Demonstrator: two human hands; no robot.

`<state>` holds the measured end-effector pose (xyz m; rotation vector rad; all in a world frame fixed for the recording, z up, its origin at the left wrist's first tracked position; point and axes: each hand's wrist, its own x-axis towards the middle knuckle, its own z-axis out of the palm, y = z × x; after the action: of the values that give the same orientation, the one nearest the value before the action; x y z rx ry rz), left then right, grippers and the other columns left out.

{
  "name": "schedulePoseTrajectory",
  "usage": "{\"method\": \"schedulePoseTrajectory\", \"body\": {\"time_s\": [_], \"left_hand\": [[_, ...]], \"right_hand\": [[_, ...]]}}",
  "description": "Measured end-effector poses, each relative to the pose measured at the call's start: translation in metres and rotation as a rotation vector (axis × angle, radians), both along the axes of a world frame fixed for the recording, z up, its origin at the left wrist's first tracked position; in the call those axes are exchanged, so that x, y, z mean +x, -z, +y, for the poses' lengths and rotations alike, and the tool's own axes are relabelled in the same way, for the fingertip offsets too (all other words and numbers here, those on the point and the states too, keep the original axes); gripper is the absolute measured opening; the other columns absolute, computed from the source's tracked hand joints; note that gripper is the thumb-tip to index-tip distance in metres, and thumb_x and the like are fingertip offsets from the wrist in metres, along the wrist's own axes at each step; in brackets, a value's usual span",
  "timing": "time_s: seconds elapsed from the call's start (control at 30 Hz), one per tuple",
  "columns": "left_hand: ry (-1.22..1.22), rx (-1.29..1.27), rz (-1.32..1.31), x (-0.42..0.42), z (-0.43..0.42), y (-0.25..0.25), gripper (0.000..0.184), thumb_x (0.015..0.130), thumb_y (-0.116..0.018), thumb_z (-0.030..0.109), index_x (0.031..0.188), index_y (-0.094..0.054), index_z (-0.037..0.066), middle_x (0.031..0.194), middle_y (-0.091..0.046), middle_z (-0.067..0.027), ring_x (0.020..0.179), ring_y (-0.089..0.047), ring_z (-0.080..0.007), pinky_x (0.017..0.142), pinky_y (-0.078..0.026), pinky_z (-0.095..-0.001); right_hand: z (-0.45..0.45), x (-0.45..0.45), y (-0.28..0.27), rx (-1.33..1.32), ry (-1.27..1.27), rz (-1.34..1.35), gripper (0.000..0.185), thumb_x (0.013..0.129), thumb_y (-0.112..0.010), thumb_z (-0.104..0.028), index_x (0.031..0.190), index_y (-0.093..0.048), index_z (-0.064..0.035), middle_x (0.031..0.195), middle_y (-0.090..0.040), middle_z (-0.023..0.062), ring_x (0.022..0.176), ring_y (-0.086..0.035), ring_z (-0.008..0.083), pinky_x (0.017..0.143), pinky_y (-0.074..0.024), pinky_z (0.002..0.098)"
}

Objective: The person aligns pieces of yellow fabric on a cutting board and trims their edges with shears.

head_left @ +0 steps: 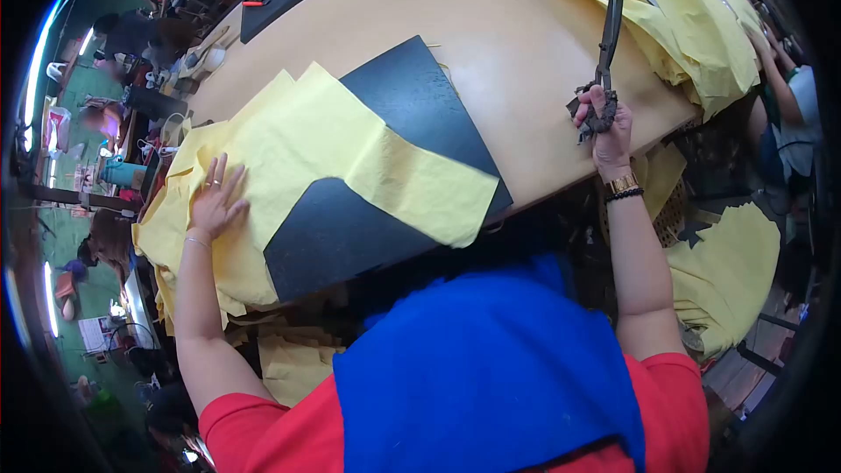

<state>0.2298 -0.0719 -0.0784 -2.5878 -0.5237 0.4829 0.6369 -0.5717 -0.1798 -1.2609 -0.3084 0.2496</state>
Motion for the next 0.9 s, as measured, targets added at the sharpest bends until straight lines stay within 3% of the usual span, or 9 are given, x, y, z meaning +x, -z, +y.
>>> {"method": "schedulePoseTrajectory", "body": {"time_s": [0.07,0.17,0.27,0.33,0.43,0.53,0.67,0.8,0.9], "left_hand": [[0.024,0.035,-0.158,0.013,-0.012,0.001,0.076,0.085,-0.055,0.054,0.15,-0.027,0.023,0.158,-0.014,-0.0108,0.145,-0.013,-0.0314,0.115,-0.014,-0.0537],[0.131,-0.244,-0.529,0.063,-0.081,0.01,0.081,0.082,-0.065,0.045,0.149,-0.029,0.019,0.157,-0.016,-0.0123,0.145,-0.012,-0.0326,0.114,-0.012,-0.0569],[0.357,-0.58,-0.541,0.101,-0.189,0.015,0.096,0.066,-0.069,0.067,0.143,-0.041,0.017,0.154,-0.022,-0.0171,0.143,-0.016,-0.0402,0.112,-0.011,-0.061],[0.525,-0.673,-0.407,0.118,-0.244,0.02,0.096,0.066,-0.064,0.073,0.144,-0.038,0.022,0.154,-0.023,-0.0169,0.142,-0.02,-0.0396,0.111,-0.016,-0.0615],[0.5,-0.772,-0.308,0.126,-0.283,0.036,0.086,0.072,-0.07,0.052,0.145,-0.035,0.024,0.154,-0.025,-0.0147,0.142,-0.023,-0.0355,0.112,-0.021,-0.058],[0.453,-0.713,-0.353,0.127,-0.289,0.042,0.063,0.083,-0.059,0.025,0.144,-0.039,0.027,0.154,-0.026,-0.0115,0.141,-0.027,-0.0334,0.112,-0.022,-0.0558],[0.419,-0.826,-0.432,0.125,-0.284,0.043,0.073,0.075,-0.043,-0.002,0.14,-0.044,0.03,0.151,-0.032,-0.0126,0.14,-0.03,-0.0339,0.112,-0.025,-0.0566],[0.32,-0.976,-0.513,0.125,-0.283,0.045,0.052,0.09,-0.038,0.011,0.139,-0.048,0.026,0.152,-0.032,-0.01,0.141,-0.027,-0.0325,0.114,-0.016,-0.0531],[0.328,-0.991,-0.561,0.126,-0.282,0.048,0.074,0.074,-0.04,-0.004,0.141,-0.044,0.028,0.151,-0.033,-0.0129,0.14,-0.028,-0.0357,0.114,-0.02,-0.0548]], "right_hand": [[0.0,0.0,-0.003,-0.009,-0.007,-0.014,0.035,0.093,-0.062,-0.035,0.085,-0.061,-0.0018,0.066,-0.058,0.0032,0.058,-0.055,0.0108,0.056,-0.0444,0.0236],[0.003,-0.002,-0.003,0.004,-0.012,-0.009,0.033,0.091,-0.065,-0.034,0.085,-0.062,-0.0021,0.065,-0.059,0.002,0.056,-0.056,0.009,0.054,-0.0444,0.022],[0.002,0.0,-0.002,-0.005,-0.008,-0.021,0.032,0.09,-0.067,-0.033,0.085,-0.062,-0.0019,0.064,-0.059,0.0014,0.055,-0.056,0.0081,0.052,-0.0439,0.0211],[0.0,0.001,0.0,0.004,-0.025,-0.016,0.032,0.09,-0.067,-0.033,0.084,-0.062,-0.0022,0.064,-0.059,0.0012,0.055,-0.056,0.008,0.052,-0.0432,0.0208],[-0.018,-0.018,-0.014,-0.028,-0.123,0.04,0.033,0.091,-0.065,-0.033,0.083,-0.063,-0.0018,0.064,-0.059,0.0014,0.054,-0.055,0.0084,0.052,-0.0433,0.0209],[-0.055,-0.05,-0.034,-0.22,-0.322,0.037,0.038,0.09,-0.065,-0.037,0.084,-0.063,0.0001,0.064,-0.059,0.0021,0.054,-0.056,0.0095,0.053,-0.0442,0.0213],[-0.102,-0.096,-0.067,-0.365,-0.656,0.19,0.046,0.084,-0.07,-0.045,0.085,-0.062,0.0003,0.064,-0.06,0.0029,0.057,-0.059,0.0104,0.055,-0.046,0.0218],[-0.135,-0.117,-0.083,-0.496,-0.896,0.404,0.061,0.074,-0.073,-0.057,0.091,-0.063,0.0009,0.079,-0.063,0.0047,0.067,-0.062,0.0114,0.062,-0.0482,0.0229],[-0.142,-0.123,-0.083,-0.516,-0.992,0.485,0.059,0.074,-0.073,-0.055,0.094,-0.063,0.0001,0.081,-0.063,0.0041,0.076,-0.06,0.0108,0.069,-0.0481,0.0238]]}}
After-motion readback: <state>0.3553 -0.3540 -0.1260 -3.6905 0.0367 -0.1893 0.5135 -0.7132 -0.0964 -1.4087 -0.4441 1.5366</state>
